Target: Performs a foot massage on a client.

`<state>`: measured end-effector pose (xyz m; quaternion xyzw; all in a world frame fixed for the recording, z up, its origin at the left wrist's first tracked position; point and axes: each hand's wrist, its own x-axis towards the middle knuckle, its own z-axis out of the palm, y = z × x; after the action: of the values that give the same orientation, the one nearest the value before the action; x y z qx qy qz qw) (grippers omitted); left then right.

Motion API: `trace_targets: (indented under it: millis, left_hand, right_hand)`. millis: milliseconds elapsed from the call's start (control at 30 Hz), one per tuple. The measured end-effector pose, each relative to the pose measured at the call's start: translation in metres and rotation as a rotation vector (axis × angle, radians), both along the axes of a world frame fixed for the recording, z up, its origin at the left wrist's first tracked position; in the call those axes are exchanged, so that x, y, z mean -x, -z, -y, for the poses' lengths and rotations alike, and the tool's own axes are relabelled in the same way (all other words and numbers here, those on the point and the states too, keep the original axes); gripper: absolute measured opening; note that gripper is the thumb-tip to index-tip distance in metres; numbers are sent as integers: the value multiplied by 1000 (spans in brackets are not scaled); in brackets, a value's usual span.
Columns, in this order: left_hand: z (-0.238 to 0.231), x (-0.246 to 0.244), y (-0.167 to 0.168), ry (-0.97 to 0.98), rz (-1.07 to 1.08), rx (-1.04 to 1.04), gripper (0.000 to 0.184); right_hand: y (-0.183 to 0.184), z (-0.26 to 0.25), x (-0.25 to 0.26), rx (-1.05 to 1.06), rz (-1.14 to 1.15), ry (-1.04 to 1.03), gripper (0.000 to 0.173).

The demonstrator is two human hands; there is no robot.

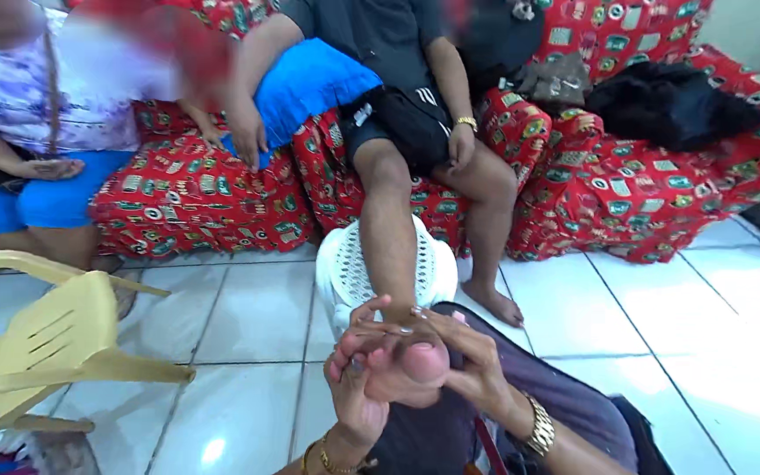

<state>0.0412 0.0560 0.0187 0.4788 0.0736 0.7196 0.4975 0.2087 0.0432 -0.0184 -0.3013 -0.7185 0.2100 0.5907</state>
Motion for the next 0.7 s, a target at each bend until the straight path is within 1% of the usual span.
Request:
trace_targets:
  millis: [167, 233, 300, 467, 567, 633, 700]
  left_hand:
    - [-2, 4, -24, -13, 163, 64, 26]
    - [-1, 6, -26, -14, 187, 97, 29]
    - [7, 2, -33, -21, 210, 186, 34]
    - [19, -14, -46, -42, 209, 278, 35]
    - [25, -24, -47, -34, 189, 224, 39]
    - [30, -30, -49, -99, 143, 179, 48]
    - [31, -35, -41, -100, 145, 135, 54]
  right_hand:
    - [-33, -17, 19, -78, -12, 5, 38]
    - [-41, -20, 25, -61, -54, -37, 35]
    - [-42, -20, 26, -28, -108, -67, 35]
    - [-56, -19, 23, -8, -208, -112, 30]
    - [-74, -12, 25, -33, -280, -117, 25]
    - [-72, -8, 22, -7, -265, -111, 26]
    - [-73, -3, 22, 1, -298, -101, 31]
